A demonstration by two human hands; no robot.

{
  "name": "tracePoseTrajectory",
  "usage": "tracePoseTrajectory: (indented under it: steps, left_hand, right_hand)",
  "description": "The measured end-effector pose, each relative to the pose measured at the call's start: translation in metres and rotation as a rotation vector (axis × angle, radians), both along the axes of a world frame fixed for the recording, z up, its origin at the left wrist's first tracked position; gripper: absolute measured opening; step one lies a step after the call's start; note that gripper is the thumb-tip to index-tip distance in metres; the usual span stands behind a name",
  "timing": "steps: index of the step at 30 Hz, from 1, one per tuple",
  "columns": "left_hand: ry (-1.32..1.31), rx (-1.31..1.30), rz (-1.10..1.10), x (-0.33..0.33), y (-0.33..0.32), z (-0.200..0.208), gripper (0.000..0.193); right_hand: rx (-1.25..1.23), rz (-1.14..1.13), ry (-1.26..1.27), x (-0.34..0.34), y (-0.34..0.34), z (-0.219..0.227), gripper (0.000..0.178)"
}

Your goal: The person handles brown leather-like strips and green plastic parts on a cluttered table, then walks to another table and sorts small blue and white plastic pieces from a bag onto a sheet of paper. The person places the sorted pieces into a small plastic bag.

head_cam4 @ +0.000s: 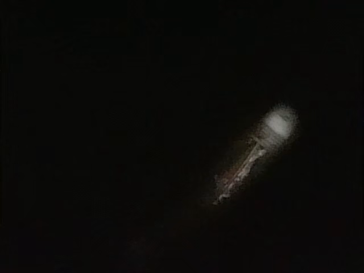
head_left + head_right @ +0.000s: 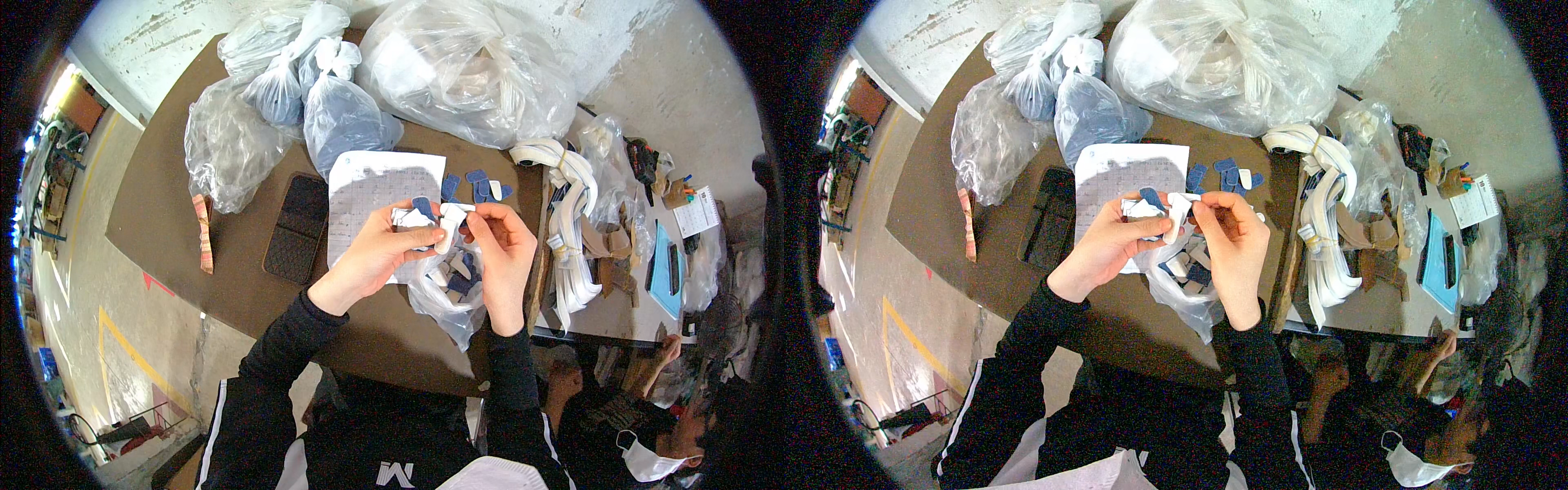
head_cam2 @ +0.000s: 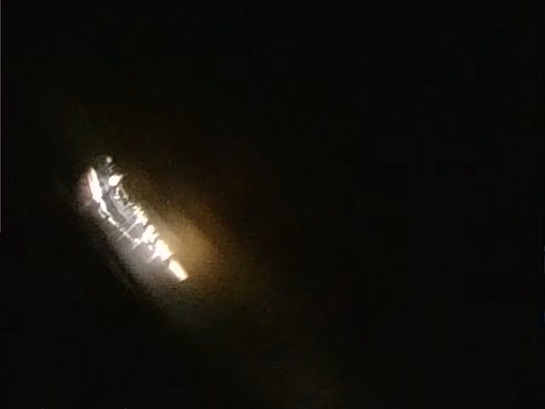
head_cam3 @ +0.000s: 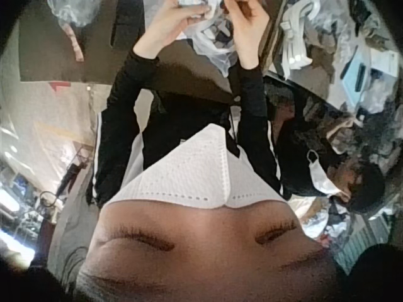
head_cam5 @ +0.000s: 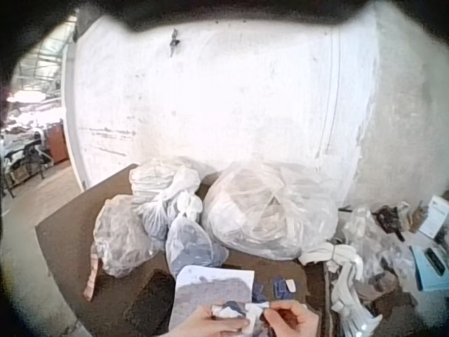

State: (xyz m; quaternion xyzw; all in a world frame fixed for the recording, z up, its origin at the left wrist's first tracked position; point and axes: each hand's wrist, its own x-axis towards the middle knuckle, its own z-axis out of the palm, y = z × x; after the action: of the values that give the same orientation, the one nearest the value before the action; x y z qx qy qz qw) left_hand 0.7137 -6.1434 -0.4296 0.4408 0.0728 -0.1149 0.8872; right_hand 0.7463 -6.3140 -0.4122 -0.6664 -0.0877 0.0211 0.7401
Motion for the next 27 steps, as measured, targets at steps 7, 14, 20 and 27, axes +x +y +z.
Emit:
tracePoseTrajectory:
  steps: [7,14,20,27]
  left_hand:
    - [-0.129,0.230,0.060,0.001,0.000,0.002,0.025]
    - [-0.130,0.269,0.055,0.000,-0.003,0.004,0.022]
    - [-0.257,0.448,0.029,-0.003,-0.002,0.005,0.021]
    - [-0.112,0.108,-0.024,-0.002,0.001,0.010,0.033]
  right_hand:
    - [-0.103,-0.112,-0.141,0.005,-0.008,0.001,0.012]
    - [-0.277,-0.021,-0.248,0.003,-0.006,0.003,0.010]
    - [-0.263,-0.013,-0.235,-0.015,-0.007,0.006,0.017]
    - [-0.142,-0.034,-0.075,-0.013,-0.027,0.008,0.014]
